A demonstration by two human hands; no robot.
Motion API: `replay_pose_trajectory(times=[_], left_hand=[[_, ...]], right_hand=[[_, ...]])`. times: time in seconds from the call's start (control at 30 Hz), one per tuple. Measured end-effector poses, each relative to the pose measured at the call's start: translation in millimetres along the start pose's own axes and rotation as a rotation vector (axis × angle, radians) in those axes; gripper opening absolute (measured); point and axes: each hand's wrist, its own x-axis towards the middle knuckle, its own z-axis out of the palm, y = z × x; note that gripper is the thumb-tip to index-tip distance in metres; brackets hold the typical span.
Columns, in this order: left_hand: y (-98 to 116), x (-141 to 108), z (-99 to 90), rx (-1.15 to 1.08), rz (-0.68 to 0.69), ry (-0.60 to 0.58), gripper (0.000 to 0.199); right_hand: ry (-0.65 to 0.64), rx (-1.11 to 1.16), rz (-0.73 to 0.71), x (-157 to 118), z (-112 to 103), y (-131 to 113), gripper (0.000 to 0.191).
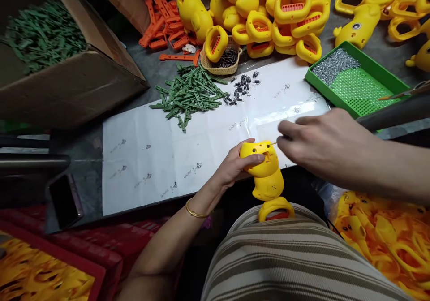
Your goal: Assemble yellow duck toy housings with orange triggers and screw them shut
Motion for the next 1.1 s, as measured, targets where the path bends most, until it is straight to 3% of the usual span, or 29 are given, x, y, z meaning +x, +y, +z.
replay_pose_trajectory(times=[0.07, 0.17, 0.27, 0.33, 0.47, 0.57, 0.63, 0.7, 0.73, 0.87, 0.97, 1.1], left_hand=[[-1.7, -0.7, -4.3, -0.028, -0.016, 0.016, 0.084], [-1.9, -1.1, -8.4, -0.069, -0.037, 0.009, 0.083], [-2.8, 0.6, -11.2, -0.087, -0.043, -0.017, 0.081], [-4.4, 2.3, -12.7, -0.099, -0.038, -0.047, 0.080], [-4.2, 0.6, -16.0, -0.111, -0.038, -0.101, 0.079], [2.8, -8.6, -17.2, -0.050, -0.006, -0.147, 0.074], [9.6, -17.0, -14.9, 0.025, 0.034, -0.145, 0.074], [16.2, -25.1, -8.7, 0.129, 0.077, -0.102, 0.076], [18.8, -28.9, -4.4, 0.189, 0.097, -0.070, 0.077], [23.0, -43.2, 14.8, 0.458, 0.204, 0.061, 0.082], [21.6, -54.7, 25.2, 0.604, 0.345, 0.066, 0.072], [18.1, -63.3, 34.5, 0.642, 0.459, 0.120, 0.060]], right_hand=[[0.035, -0.077, 0.007, -20.0, 6.7, -8.9, 0.026], [0.248, -0.107, 0.051, -46.4, 16.7, -12.2, 0.034], [0.426, -0.036, 0.131, -56.5, 30.6, -1.2, 0.025], [0.457, 0.052, 0.248, -52.1, 52.1, 12.8, 0.020], [0.326, 0.226, 0.387, -28.9, 116.3, 36.0, 0.026], [0.469, 0.529, 0.494, -15.0, 140.0, 25.1, 0.035], [0.517, 1.014, 0.627, -10.2, 135.2, 2.1, 0.048], [0.379, 1.531, 0.677, -7.8, 122.6, -25.6, 0.062], [0.335, 1.660, 0.695, -7.1, 116.2, -38.2, 0.065], [0.363, 1.705, 0.790, -8.7, 100.6, -66.3, 0.067], [0.394, 1.699, 0.798, -14.8, 92.5, -68.3, 0.063], [0.462, 1.752, 0.767, -17.4, 84.1, -65.5, 0.058]])
